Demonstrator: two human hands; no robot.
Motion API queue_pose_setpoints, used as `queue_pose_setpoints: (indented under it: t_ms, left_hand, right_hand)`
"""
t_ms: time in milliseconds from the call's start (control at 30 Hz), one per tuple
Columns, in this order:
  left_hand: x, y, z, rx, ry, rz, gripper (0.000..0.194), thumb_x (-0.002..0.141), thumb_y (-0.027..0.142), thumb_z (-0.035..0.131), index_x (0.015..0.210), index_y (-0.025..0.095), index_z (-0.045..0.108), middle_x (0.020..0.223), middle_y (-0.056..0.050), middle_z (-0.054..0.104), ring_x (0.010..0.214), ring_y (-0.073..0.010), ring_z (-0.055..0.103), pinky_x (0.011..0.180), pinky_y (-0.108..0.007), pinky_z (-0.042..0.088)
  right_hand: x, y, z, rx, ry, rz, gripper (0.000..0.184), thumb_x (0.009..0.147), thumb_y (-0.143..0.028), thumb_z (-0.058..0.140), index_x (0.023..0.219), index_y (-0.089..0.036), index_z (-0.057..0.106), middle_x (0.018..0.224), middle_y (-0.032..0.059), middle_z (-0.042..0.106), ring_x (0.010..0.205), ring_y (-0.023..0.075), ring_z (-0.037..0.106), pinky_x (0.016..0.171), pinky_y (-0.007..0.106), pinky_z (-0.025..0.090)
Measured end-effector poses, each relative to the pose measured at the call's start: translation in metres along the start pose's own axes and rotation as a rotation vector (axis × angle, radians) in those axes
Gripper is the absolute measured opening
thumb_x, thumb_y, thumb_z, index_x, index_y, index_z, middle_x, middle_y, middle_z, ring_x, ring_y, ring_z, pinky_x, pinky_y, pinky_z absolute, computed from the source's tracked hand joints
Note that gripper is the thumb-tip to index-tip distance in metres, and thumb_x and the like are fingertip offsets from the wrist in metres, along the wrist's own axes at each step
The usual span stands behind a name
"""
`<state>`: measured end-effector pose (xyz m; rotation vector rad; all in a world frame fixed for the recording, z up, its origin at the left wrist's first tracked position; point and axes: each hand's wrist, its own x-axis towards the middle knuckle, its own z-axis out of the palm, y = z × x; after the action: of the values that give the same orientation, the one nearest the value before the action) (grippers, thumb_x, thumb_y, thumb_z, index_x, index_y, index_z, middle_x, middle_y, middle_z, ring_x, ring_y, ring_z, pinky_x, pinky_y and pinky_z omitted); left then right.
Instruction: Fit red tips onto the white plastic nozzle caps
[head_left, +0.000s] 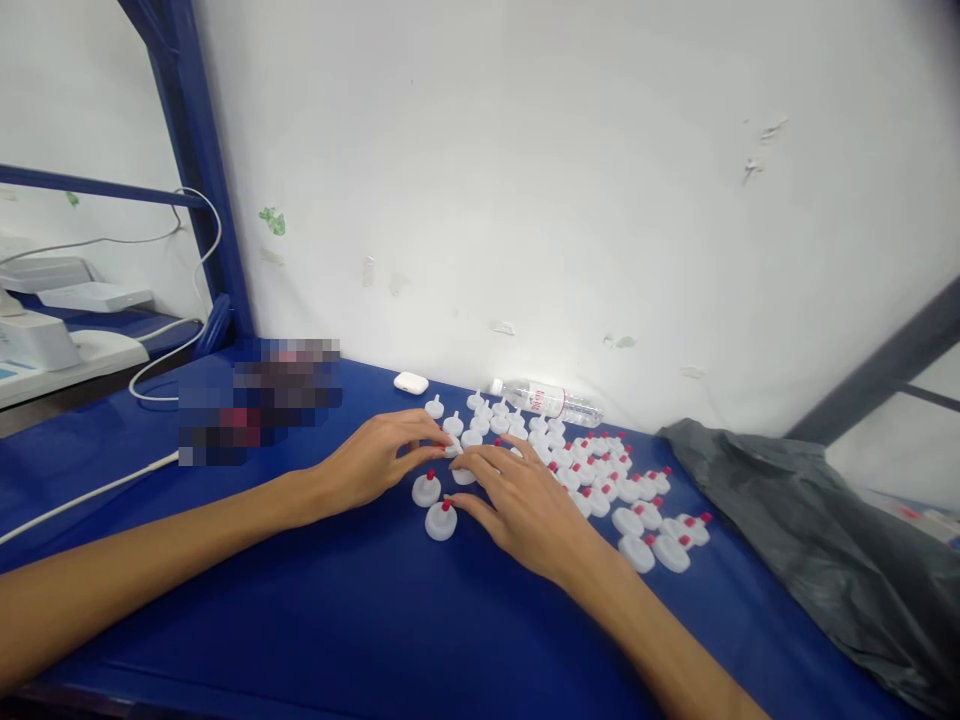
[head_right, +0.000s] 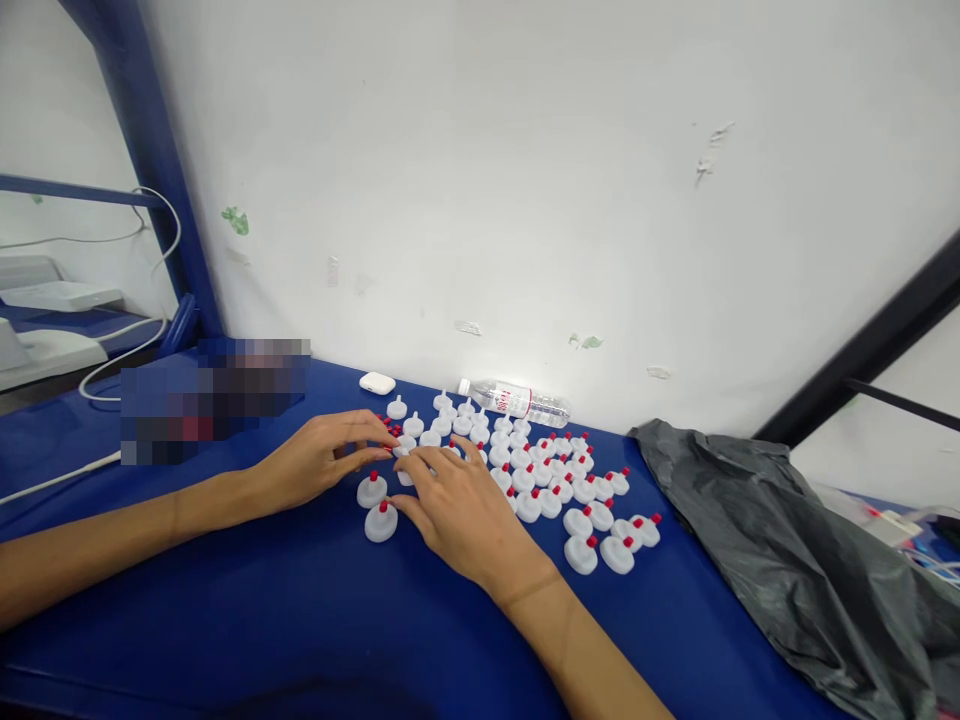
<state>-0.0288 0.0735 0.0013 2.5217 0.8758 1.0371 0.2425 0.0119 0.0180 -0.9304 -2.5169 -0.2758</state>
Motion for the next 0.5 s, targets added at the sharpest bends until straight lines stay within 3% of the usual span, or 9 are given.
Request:
queue_pose_setpoints:
  t_ms: [133, 300, 500]
  left_hand:
    - [0.0, 0.005, 0.0, -0.016, 0.006, 0.032, 0.041, 0.125, 0.05, 0.056, 0.127, 0.028, 0.091, 0.117, -0.01, 0.088, 0.098, -0.0254, 0.08, 0.097, -0.038, 0.068]
    - [-0.002, 0.008, 0.001, -0.029, 0.012, 0.08, 0.044, 0.126, 0.051, 0.054, 0.127, 0.026, 0.091, 0.112, -0.009, 0.087, 0.093, -0.0232, 0.079, 0.093, -0.035, 0.067]
    - [-0.002, 0.016, -0.003, -0.009, 0.048, 0.073, 0.042, 0.124, 0.053, 0.059, 0.137, 0.025, 0.088, 0.109, -0.009, 0.088, 0.088, -0.0236, 0.077, 0.09, -0.038, 0.067]
  right_hand:
    - [0.003, -0.002, -0.005, 0.032, 0.021, -0.018, 0.018, 0.121, -0.018, 0.061, 0.127, -0.027, 0.075, 0.129, 0.0065, 0.089, 0.111, 0.0287, 0.087, 0.103, 0.048, 0.068]
    - [0.003, -0.003, -0.006, 0.081, 0.052, -0.039, 0.015, 0.118, -0.015, 0.062, 0.121, -0.027, 0.07, 0.115, 0.0033, 0.087, 0.102, 0.0275, 0.085, 0.098, 0.046, 0.068]
    - [-0.001, -0.002, -0.002, 0.136, 0.197, 0.033, 0.014, 0.12, -0.022, 0.06, 0.13, -0.031, 0.061, 0.131, 0.0095, 0.085, 0.118, 0.0319, 0.087, 0.096, 0.047, 0.073]
